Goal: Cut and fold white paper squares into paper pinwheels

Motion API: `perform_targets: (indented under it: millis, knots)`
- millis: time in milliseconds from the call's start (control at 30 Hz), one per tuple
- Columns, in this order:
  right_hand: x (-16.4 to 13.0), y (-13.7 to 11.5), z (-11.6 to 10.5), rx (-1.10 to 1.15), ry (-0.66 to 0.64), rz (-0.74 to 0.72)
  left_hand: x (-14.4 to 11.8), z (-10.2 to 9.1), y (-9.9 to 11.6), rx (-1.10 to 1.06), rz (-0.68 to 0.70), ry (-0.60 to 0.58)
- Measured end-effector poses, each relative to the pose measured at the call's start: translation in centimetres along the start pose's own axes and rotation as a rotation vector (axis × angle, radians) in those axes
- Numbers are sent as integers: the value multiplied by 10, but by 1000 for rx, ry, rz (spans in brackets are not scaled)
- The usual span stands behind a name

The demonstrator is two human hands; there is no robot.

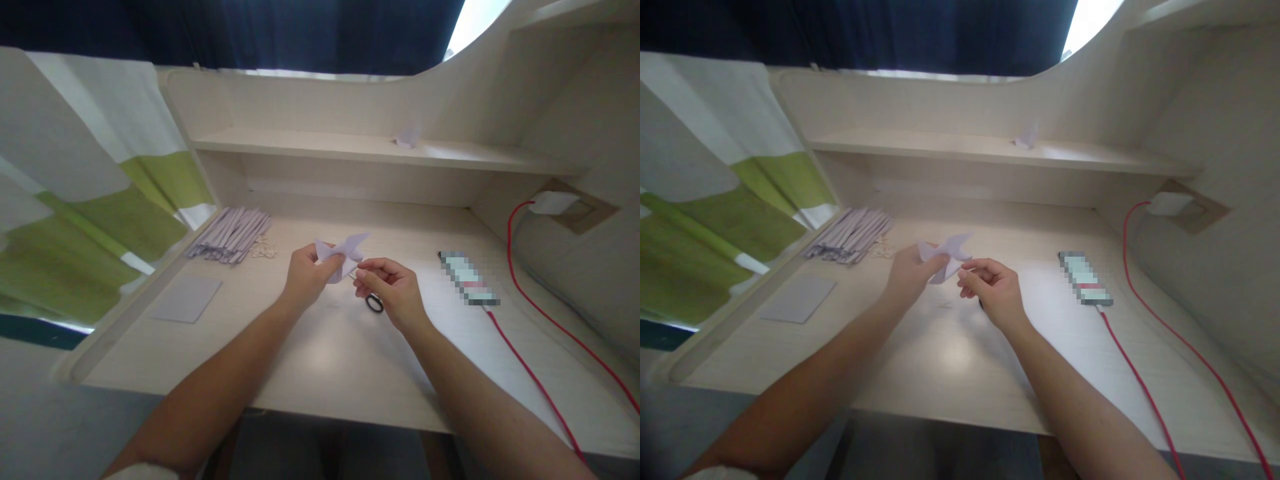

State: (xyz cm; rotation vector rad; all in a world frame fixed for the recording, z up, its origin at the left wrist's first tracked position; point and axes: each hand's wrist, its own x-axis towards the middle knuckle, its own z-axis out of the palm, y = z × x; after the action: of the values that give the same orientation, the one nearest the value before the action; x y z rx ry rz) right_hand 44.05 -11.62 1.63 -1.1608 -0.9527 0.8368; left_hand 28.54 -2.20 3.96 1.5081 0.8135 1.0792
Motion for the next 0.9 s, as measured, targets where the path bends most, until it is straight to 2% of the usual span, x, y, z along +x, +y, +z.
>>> perform_targets:
  millis: [333,633,900]
  knots:
    - [0,1,3,13,14,70,-5,5,-5,62,23,-26]
    - [1,1,0,41,1,120,-6,5,-7,11,-1,-45]
    - [0,-2,0,4,-26,100,-5,4,-7,-72,-52,-61]
